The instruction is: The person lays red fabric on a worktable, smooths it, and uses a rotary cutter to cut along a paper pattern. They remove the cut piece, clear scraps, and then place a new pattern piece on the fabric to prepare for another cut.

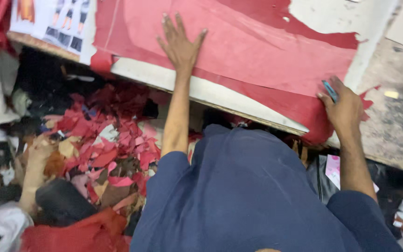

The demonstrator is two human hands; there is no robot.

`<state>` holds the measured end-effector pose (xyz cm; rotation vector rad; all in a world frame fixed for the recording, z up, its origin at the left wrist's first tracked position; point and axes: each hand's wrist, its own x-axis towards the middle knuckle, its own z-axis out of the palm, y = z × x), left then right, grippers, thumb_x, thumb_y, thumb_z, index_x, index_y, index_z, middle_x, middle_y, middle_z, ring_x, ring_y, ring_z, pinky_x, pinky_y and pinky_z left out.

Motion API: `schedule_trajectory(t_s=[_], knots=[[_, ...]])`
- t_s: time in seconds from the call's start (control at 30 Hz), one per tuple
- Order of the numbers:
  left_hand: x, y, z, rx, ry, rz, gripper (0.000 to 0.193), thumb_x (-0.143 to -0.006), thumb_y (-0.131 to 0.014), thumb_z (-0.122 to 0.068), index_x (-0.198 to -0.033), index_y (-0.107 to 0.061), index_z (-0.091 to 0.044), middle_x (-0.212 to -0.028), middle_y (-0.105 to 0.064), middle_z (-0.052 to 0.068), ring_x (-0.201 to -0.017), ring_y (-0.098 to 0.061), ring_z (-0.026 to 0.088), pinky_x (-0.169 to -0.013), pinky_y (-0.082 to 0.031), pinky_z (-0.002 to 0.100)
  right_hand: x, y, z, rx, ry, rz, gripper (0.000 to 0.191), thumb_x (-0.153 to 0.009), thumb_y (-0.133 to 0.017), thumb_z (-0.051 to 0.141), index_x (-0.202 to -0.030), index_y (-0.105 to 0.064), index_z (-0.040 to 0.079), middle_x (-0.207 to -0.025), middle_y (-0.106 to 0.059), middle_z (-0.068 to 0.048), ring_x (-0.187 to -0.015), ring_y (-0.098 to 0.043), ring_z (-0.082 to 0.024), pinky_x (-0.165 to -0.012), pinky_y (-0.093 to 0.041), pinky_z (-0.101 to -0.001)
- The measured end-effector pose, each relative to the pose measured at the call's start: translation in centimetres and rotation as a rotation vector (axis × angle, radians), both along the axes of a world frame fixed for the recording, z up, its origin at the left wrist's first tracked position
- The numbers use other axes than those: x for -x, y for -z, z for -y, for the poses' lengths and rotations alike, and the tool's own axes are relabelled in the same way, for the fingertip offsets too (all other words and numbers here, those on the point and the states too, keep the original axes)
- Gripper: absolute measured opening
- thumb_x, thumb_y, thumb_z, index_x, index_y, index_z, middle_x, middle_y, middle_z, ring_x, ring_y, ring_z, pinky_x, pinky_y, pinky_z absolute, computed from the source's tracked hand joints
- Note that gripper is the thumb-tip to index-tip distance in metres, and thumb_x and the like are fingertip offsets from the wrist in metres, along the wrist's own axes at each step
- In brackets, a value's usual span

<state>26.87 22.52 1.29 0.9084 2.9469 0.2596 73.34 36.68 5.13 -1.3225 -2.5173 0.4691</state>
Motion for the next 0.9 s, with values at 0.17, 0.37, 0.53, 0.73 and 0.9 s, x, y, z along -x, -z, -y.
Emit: schedule_trajectory(t_s=[0.17,0.37,0.53,0.73,0.9], knots=[[-3.3,-0.1,-1.2,-0.26,0.177,-0.125,0.092,-0.103,-0.053,-0.07,-0.166,-0.018,-0.013,-0.174,-0.012,0.016,-0.162,-0.013,0.03,-0.13,-0.007,0.06,-3.1,-2.2,-0.4,-0.063,0.007,-0.159,0.034,-0.11,-0.065,0.01,-0.143,-0.061,0.0,-0.108,-0.065,-0.027,-0.106,-0.063,-0.047,-0.092,-0.049,-0.0535],[-8.8,0.8,-3.7,-0.539,0.477,0.001,0.076,-0.106,-0.069,-0.039,-0.163,-0.031,-0.007,-0.173,-0.018,0.016,-0.161,-0.019,0.034,-0.131,-0.015,0.057,-5.1,-5.6,0.8,-0.161,0.056,-0.189,0.036,-0.102,-0.062,-0.006,-0.136,-0.068,0.003,-0.103,-0.06,-0.023,-0.102,-0.061,-0.045,-0.088,-0.05,-0.0516],[-5.3,0.7,-4.0,-0.691,0.373,0.269,0.075,-0.098,-0.075,-0.029,-0.157,-0.039,0.001,-0.168,-0.019,0.024,-0.155,-0.021,0.042,-0.126,-0.022,0.053,-3.4,-7.2,1.6,-0.222,0.047,-0.172,0.033,-0.104,-0.069,-0.005,-0.134,-0.069,0.006,-0.1,-0.06,-0.019,-0.097,-0.063,-0.04,-0.083,-0.05,-0.0489],[5.9,-1.3,-3.5,-0.505,0.236,-0.047,0.077,-0.096,-0.078,-0.034,-0.154,-0.043,0.002,-0.164,-0.033,0.023,-0.154,-0.033,0.04,-0.125,-0.031,0.051,1.6,-7.5,1.0,-0.265,-0.046,-0.175,0.021,-0.107,-0.069,-0.003,-0.126,-0.065,0.005,-0.111,-0.064,-0.015,-0.097,-0.066,-0.036,-0.08,-0.052,-0.0453],[12.5,-2.5,-2.7,-0.378,0.16,-0.055,0.087,-0.084,-0.083,-0.051,-0.147,-0.049,-0.002,-0.157,-0.037,0.022,-0.142,-0.037,0.04,-0.112,-0.034,0.056,9.1,-6.8,1.7,-0.319,-0.108,-0.173,0.018,-0.107,-0.069,-0.001,-0.123,-0.065,0.007,-0.113,-0.063,-0.012,-0.095,-0.067,-0.033,-0.078,-0.053,-0.0428]])
